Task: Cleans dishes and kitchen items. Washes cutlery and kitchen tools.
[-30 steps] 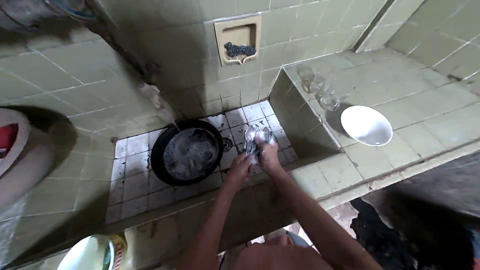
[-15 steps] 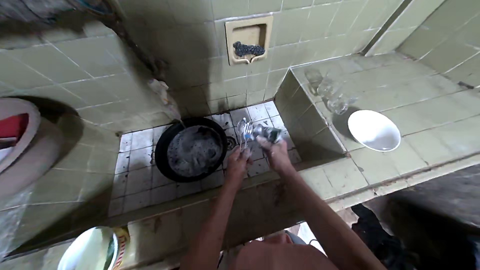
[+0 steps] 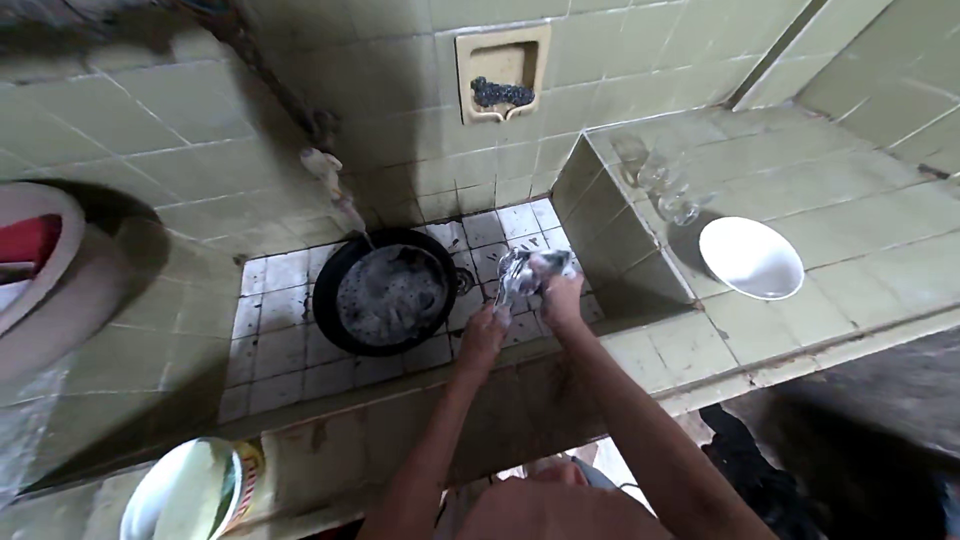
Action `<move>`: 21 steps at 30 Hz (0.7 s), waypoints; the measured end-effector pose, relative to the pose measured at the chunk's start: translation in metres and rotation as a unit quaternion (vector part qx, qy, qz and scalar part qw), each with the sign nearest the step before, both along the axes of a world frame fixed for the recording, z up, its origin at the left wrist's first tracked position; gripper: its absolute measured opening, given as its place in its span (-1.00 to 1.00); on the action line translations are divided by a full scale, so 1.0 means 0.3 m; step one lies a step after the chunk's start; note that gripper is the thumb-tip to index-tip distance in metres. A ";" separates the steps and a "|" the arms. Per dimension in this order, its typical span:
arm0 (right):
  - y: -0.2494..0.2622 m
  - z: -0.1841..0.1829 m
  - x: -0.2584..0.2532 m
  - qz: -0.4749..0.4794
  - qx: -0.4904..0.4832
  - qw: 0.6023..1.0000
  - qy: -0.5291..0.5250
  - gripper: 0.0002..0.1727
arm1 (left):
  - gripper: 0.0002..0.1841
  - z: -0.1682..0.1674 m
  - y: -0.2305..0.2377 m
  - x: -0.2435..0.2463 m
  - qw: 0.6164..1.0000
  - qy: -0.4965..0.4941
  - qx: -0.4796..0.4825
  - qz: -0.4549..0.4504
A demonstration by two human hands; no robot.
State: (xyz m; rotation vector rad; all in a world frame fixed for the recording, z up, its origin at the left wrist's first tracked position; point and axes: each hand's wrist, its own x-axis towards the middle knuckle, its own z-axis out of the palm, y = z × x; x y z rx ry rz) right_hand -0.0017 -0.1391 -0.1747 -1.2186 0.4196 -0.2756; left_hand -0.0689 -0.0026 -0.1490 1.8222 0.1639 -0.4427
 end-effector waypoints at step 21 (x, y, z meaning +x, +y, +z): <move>0.077 0.110 -0.056 0.199 0.065 0.965 0.160 -0.71 | -0.66 0.021 0.026 0.050 0.977 0.124 -0.170 0.026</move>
